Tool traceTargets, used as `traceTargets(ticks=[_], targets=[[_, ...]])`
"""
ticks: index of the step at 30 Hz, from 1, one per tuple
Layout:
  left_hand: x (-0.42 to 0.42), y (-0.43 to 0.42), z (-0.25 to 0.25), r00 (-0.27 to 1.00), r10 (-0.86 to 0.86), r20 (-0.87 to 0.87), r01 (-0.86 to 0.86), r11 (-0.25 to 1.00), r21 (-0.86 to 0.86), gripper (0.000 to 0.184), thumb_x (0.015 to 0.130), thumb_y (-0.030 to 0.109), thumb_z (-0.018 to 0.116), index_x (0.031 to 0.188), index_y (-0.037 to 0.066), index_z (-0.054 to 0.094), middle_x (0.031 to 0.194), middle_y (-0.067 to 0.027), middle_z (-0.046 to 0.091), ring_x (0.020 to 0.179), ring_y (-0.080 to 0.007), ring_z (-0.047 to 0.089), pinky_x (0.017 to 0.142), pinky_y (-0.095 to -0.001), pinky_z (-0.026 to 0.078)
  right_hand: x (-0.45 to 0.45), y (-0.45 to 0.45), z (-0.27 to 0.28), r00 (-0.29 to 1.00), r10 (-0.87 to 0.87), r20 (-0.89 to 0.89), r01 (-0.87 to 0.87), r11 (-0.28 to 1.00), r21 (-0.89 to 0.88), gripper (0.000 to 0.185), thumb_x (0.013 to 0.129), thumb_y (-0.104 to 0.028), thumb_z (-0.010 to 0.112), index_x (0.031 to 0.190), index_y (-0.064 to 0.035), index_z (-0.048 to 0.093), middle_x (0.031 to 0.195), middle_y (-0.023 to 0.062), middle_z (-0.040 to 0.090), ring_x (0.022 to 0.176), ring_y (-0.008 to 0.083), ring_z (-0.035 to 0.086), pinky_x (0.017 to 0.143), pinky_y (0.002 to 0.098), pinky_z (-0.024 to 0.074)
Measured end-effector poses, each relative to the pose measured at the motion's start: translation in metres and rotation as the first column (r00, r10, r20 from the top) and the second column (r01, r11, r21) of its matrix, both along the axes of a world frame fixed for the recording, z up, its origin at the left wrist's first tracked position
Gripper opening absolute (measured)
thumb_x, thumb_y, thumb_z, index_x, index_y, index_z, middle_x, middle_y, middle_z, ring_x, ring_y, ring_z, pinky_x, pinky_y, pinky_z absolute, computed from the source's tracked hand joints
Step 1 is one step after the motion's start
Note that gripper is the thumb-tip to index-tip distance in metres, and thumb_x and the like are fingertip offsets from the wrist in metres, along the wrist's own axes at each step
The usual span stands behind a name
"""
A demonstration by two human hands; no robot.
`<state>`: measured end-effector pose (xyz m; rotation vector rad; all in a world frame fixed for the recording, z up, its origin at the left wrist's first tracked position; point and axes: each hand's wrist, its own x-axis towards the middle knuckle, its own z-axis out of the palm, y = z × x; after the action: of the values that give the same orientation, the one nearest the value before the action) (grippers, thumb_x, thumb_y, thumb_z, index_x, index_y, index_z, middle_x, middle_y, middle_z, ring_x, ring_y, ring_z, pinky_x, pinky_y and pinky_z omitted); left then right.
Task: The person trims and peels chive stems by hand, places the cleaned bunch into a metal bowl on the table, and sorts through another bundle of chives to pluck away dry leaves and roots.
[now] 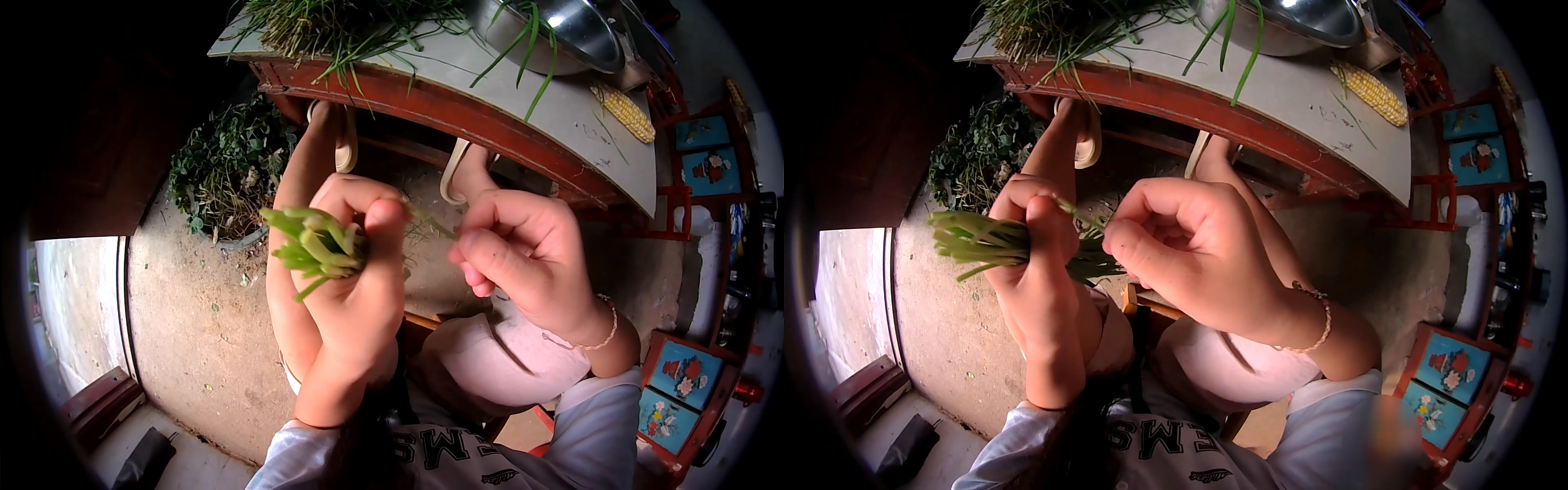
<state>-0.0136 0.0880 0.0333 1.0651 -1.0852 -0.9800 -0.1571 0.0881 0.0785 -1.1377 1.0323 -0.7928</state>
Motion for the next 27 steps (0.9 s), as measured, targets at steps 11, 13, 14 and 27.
traceTargets(ticks=[11, 13, 14, 27], targets=[[0.011, -0.008, 0.000, 0.963, 0.154, -0.222, -0.109, 0.973, 0.202, 0.005, 0.080, 0.002, 0.051, 0.076, 0.004, 0.049, 0.068, 0.0031, 0.046, 0.050, 0.0000, 0.034, 0.045, -0.0138, 0.026, -0.002, 0.001, -0.001, 0.999, -0.052, -0.017, 0.051, 0.998, -0.040, 0.013, 0.080, -0.007, 0.048, 0.070, 0.0009, 0.049, 0.062, 0.0028, 0.052, 0.050, 0.0031, 0.045, 0.044, 0.0152, 0.0358], [0.005, -0.011, 0.002, 0.965, 0.173, -0.196, -0.139, 0.975, 0.176, 0.004, 0.078, 0.000, 0.052, 0.077, 0.004, 0.050, 0.065, 0.0038, 0.045, 0.049, -0.0004, 0.034, 0.046, -0.0136, 0.028, -0.004, 0.001, 0.000, 0.999, -0.029, -0.040, 0.028, 0.999, -0.032, 0.010, 0.080, -0.005, 0.053, 0.072, 0.0016, 0.052, 0.064, -0.0033, 0.048, 0.057, -0.0016, 0.042, 0.050, 0.0125, 0.0343], [0.002, -0.012, 0.003, 0.967, 0.192, -0.170, -0.167, 0.974, 0.150, 0.005, 0.077, -0.002, 0.053, 0.077, 0.003, 0.050, 0.063, 0.0044, 0.044, 0.049, -0.0007, 0.034, 0.047, -0.0134, 0.029, -0.004, 0.001, -0.001, 0.999, -0.029, -0.040, 0.028, 0.999, -0.034, 0.010, 0.080, -0.005, 0.053, 0.072, 0.0016, 0.052, 0.064, -0.0033, 0.048, 0.057, -0.0016, 0.042, 0.050, 0.0125, 0.0343], [0.010, -0.003, -0.001, 0.990, -0.040, -0.133, 0.054, 0.993, 0.104, 0.011, 0.064, -0.007, 0.061, 0.074, -0.002, 0.060, 0.090, -0.0063, 0.056, 0.059, -0.0023, 0.045, 0.050, -0.0153, 0.034, 0.000, 0.003, -0.010, 0.978, -0.124, -0.166, 0.073, 0.956, -0.284, 0.008, 0.076, -0.001, 0.056, 0.071, -0.0002, 0.050, 0.065, -0.0022, 0.049, 0.057, 0.0003, 0.040, 0.050, 0.0136, 0.0310]])
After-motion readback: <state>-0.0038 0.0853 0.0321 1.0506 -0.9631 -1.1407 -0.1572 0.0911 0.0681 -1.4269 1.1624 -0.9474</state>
